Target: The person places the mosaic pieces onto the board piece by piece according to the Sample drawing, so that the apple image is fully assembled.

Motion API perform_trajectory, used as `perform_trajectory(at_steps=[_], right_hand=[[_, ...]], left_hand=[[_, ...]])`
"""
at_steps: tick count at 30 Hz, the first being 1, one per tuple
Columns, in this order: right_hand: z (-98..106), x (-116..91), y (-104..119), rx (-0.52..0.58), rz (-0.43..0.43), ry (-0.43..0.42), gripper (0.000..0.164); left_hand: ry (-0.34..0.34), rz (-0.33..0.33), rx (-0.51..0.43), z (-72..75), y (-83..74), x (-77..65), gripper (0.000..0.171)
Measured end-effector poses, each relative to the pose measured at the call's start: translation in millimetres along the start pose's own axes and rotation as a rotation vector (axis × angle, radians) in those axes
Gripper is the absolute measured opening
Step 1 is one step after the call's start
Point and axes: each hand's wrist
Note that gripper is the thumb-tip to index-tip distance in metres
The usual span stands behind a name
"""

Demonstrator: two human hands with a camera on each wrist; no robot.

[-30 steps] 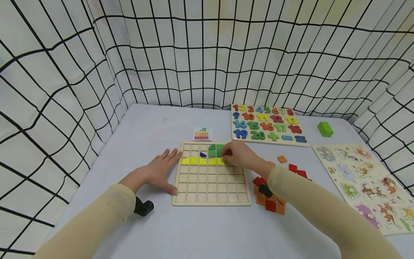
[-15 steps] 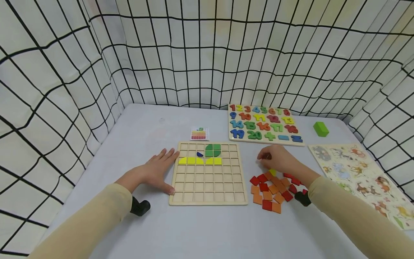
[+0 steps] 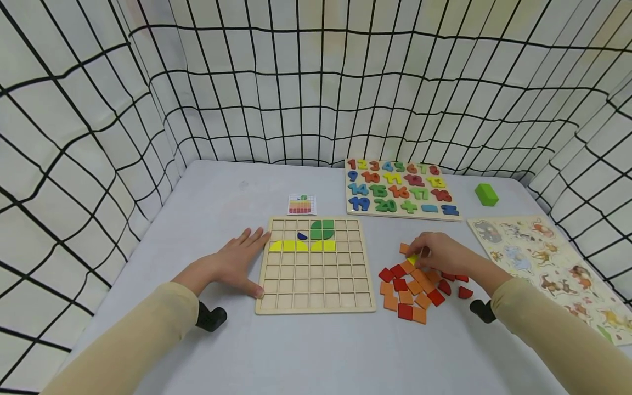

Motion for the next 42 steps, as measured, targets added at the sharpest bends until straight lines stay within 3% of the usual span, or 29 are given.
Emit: perform_trajectory(at_steps=[7,12,19,26,30,34,42], right_hand=[[0,1,1,0.022,-0.019,0.016,0.017],[6,0,-1,0.044,0.022,0.011,0.012],[6,16,17,0.153,0.059,-0.022,0.013],[-11,48,47,0.219,0.060,-0.074,0.025],[-24,68,65,0.221,0.068,-0.111,0.020],[-35,83,79,0.174,0.084,-0.094,0.015],[-53,97,90,0.124,0.077,-0.082,0.008]], left_hand=[[-0.008,0.001,0.009,-2.7,1.0,0.2,0.133],[-0.007,-0.005,0.009,-1.2,0.0,-1.1,0.133],[-0.002,-0.001,0.008,2.3,1.5,-3.9,0.133],[0.003,0.004,0.006,1.3,0.4,-1.7,0.132],[0.005,0.001,0.004,0.3,-0.7,-1.0,0.133],[0.002,-0.006,-0.005,0.6,-1.4,-0.6,0.133],[0.005,0.006,0.002,-0.5,2.0,-0.9,0.133]])
Point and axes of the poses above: each hand's wrist, its own x-axis towards the middle knuckle, its own z-axis out of the back of the hand, y = z × x, and after that the axes turned 13 degrees about x, right-handed
